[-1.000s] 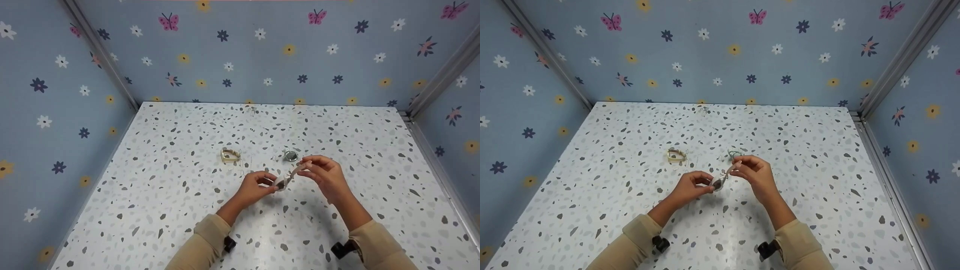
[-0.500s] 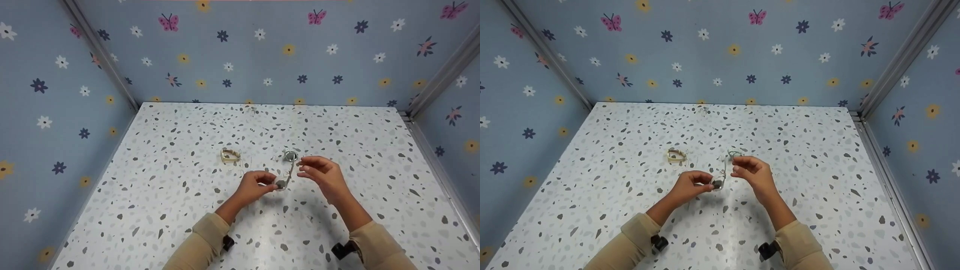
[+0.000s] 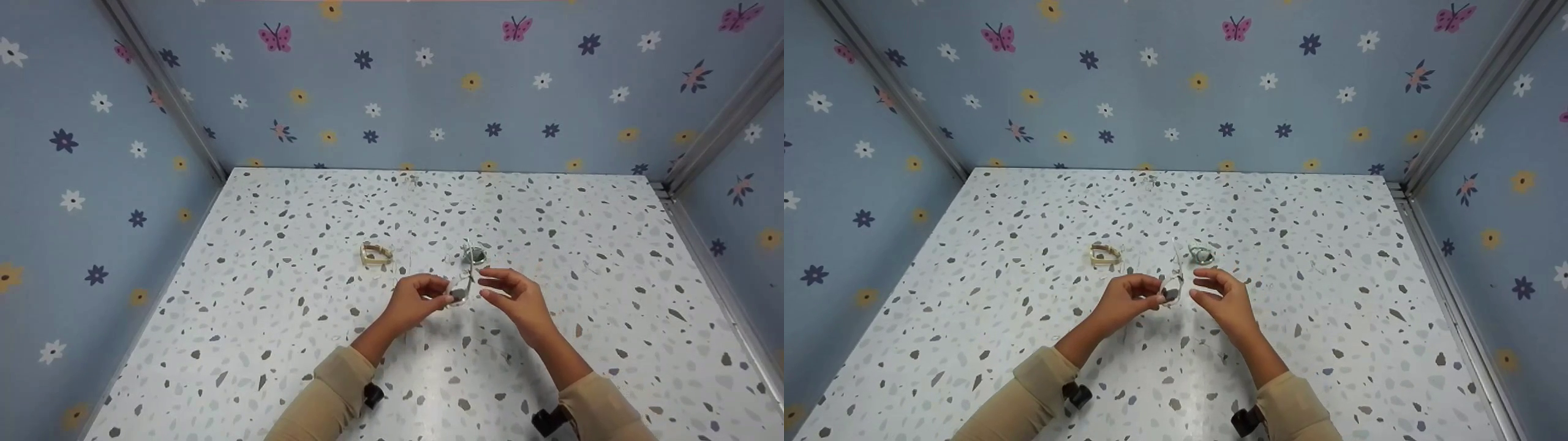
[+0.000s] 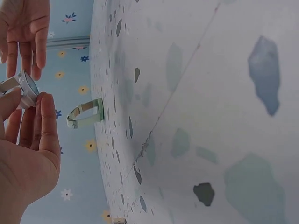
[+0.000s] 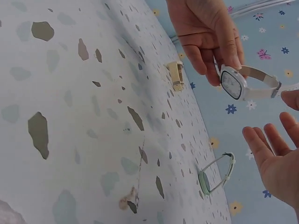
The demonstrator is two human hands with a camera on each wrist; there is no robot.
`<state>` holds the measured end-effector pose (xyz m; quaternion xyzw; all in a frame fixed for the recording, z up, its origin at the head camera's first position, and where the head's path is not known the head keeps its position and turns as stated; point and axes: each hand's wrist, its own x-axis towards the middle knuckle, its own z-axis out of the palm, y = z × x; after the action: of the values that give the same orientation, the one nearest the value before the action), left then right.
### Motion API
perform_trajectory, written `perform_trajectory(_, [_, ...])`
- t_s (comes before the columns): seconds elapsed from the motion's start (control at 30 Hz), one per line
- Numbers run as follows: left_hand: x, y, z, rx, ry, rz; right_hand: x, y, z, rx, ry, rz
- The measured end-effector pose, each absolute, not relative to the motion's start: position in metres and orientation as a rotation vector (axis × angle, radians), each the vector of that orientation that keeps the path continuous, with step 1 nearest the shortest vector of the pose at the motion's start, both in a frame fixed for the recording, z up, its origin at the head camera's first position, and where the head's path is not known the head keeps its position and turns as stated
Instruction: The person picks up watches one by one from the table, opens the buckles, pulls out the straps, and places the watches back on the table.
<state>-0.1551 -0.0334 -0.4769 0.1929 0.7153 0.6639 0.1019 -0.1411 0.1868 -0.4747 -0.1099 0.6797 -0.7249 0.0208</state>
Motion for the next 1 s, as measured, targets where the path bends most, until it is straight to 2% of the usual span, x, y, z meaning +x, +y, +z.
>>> perform_trajectory(0.33, [-0.153,-0.03,-0.473,0.57,2.122,1.975,-0.139,0.172,-0.492,-0.258,2.166,-2.224])
perform_trajectory(1.0, [-0.15,-0.031,-0.468,0.573,2.136,1.925,-0.136,0.167,-0.49,-0.17,2.001,-2.345])
